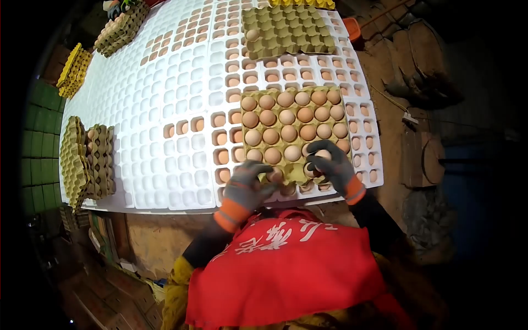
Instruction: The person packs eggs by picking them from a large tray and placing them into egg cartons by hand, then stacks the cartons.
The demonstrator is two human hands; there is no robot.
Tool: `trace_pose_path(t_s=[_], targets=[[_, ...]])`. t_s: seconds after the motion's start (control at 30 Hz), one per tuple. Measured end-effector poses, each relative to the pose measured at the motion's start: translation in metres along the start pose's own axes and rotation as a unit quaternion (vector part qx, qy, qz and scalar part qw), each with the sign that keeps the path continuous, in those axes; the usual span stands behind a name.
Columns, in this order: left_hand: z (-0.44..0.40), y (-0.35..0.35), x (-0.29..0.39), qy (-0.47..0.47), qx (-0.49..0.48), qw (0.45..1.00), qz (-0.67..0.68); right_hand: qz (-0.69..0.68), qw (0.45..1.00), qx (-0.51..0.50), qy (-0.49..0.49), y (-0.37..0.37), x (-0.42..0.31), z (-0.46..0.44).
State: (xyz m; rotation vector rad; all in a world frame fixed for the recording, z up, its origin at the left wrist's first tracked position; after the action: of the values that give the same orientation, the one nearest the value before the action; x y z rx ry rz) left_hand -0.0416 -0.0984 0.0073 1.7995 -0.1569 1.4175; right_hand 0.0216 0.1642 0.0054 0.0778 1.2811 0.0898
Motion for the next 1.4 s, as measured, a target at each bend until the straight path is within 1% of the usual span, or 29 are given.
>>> trace_pose_path(t_s=[0.03, 0.07, 0.1, 0.13, 0.2, 0.23, 0.27, 0.3, 0.33, 0.37, 0.4, 0.47, 0.5, 0.53, 0.57, 0.6, 0.67, 0.7, 0.83, 0.87, 0.93, 0.97, 1.0, 1.03, 1.07, 1.2, 1.23, 1.33, 1.4], targets=[[-0.006, -0.015, 0.006, -0.06, 0.021, 0.991, -0.117, 0.259, 0.965, 0.029, 0.035, -0.006, -0.009, -0.006], [-0.012, -0.029, 0.003, -0.036, -0.018, 0.982, -0.184, 0.494, 0.855, 0.044, 0.152, -0.018, -0.019, -0.011], [-0.016, -0.041, -0.007, -0.02, -0.038, 0.973, -0.227, 0.64, 0.744, 0.076, 0.175, -0.029, -0.009, -0.017], [-0.019, -0.045, -0.01, -0.006, -0.061, 0.961, -0.27, 0.702, 0.689, 0.073, 0.165, -0.039, 0.003, -0.024], [-0.016, -0.034, -0.012, -0.01, -0.008, 0.986, -0.165, 0.81, 0.567, 0.066, 0.138, -0.05, 0.02, -0.035], [-0.013, -0.025, -0.012, -0.011, 0.023, 0.993, -0.112, 0.698, 0.702, 0.021, 0.139, -0.039, 0.005, -0.039], [-0.011, -0.013, -0.021, 0.045, 0.028, 0.997, 0.05, 0.594, 0.801, 0.016, 0.079, -0.027, -0.012, -0.033], [-0.005, 0.002, -0.034, 0.157, 0.029, 0.95, 0.268, 0.402, 0.913, 0.035, 0.065, -0.016, -0.006, -0.03], [0.003, 0.015, -0.043, 0.258, 0.027, 0.842, 0.473, 0.191, 0.979, 0.05, 0.043, -0.007, -0.007, -0.025], [0.01, 0.027, -0.047, 0.208, 0.046, 0.799, 0.562, 0.115, 0.991, 0.062, 0.028, -0.007, -0.009, -0.02], [0.016, 0.039, -0.044, 0.158, 0.064, 0.745, 0.645, 0.035, 0.996, 0.077, 0.016, -0.009, -0.02, -0.015], [0.014, 0.055, -0.038, 0.131, 0.106, 0.775, 0.609, -0.049, 0.997, 0.053, 0.013, -0.011, -0.027, -0.014], [0.008, 0.059, -0.042, 0.181, 0.1, 0.826, 0.523, -0.055, 0.998, 0.012, 0.02, -0.011, -0.022, -0.018], [0.002, 0.063, -0.047, 0.228, 0.096, 0.868, 0.431, 0.132, 0.981, 0.016, 0.138, -0.019, -0.015, -0.029], [-0.01, 0.054, -0.046, 0.17, 0.095, 0.96, 0.202, 0.305, 0.917, 0.064, 0.25, -0.028, -0.008, -0.039], [-0.016, 0.047, -0.044, 0.017, 0.082, 0.996, -0.04, 0.465, 0.871, 0.035, 0.153, -0.042, -0.026, -0.032], [-0.027, 0.031, -0.011, 0.043, 0.038, 0.976, -0.21, 0.675, 0.726, 0.009, 0.13, -0.068, -0.03, -0.039], [-0.037, 0.016, -0.025, 0.07, -0.044, 0.953, -0.292, 0.732, 0.671, -0.001, 0.117, -0.077, -0.029, -0.043], [-0.047, 0.009, -0.033, 0.049, -0.045, 0.952, -0.298, 0.683, 0.727, 0.001, 0.07, -0.082, -0.025, -0.054], [-0.045, 0.016, -0.038, 0.031, -0.04, 0.958, -0.282, 0.616, 0.768, 0.064, 0.166, -0.072, -0.004, -0.053], [-0.035, 0.049, -0.039, -0.002, 0.013, 0.992, -0.123, 0.477, 0.856, 0.056, 0.191, -0.058, -0.024, -0.058], [-0.032, 0.072, -0.042, 0.026, 0.018, 0.999, -0.022, 0.249, 0.968, 0.036, 0.017, -0.049, -0.034, -0.059], [-0.031, 0.096, -0.054, 0.052, 0.021, 0.995, 0.079, -0.003, 0.987, 0.014, -0.157, -0.047, -0.043, -0.059], [-0.03, 0.117, -0.077, 0.026, 0.068, 0.99, 0.12, -0.133, 0.983, 0.065, -0.106, -0.05, -0.053, -0.062], [-0.027, 0.144, -0.1, 0.078, 0.087, 0.974, 0.195, -0.159, 0.975, 0.103, -0.112, -0.051, -0.051, -0.069], [-0.056, 0.262, -0.2, 0.109, 0.209, 0.967, 0.095, -0.009, 0.991, 0.079, -0.109, -0.103, -0.09, -0.168], [-0.072, 0.288, -0.212, 0.121, 0.226, 0.965, 0.052, 0.013, 0.995, 0.075, -0.056, -0.123, -0.096, -0.202], [-0.132, 0.338, -0.238, 0.045, 0.258, 0.962, -0.07, 0.104, 0.993, 0.051, 0.008, -0.172, -0.1, -0.315], [-0.182, 0.35, -0.256, 0.033, 0.273, 0.958, -0.084, 0.377, 0.89, 0.155, 0.204, -0.195, -0.11, -0.388]])
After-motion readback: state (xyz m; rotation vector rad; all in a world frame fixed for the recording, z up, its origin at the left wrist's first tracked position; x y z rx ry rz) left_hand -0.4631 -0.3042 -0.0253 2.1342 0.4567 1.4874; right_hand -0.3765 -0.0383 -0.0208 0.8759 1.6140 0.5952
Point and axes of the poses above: each hand's wrist, its own z-axis away from the middle knuckle, its own y-axis out of the back of the hand, x = y × z, the point moved 1 cm from there along -z, towards the middle knuckle, and after that the axes turned 10 degrees about z, right-handed, at the moved point
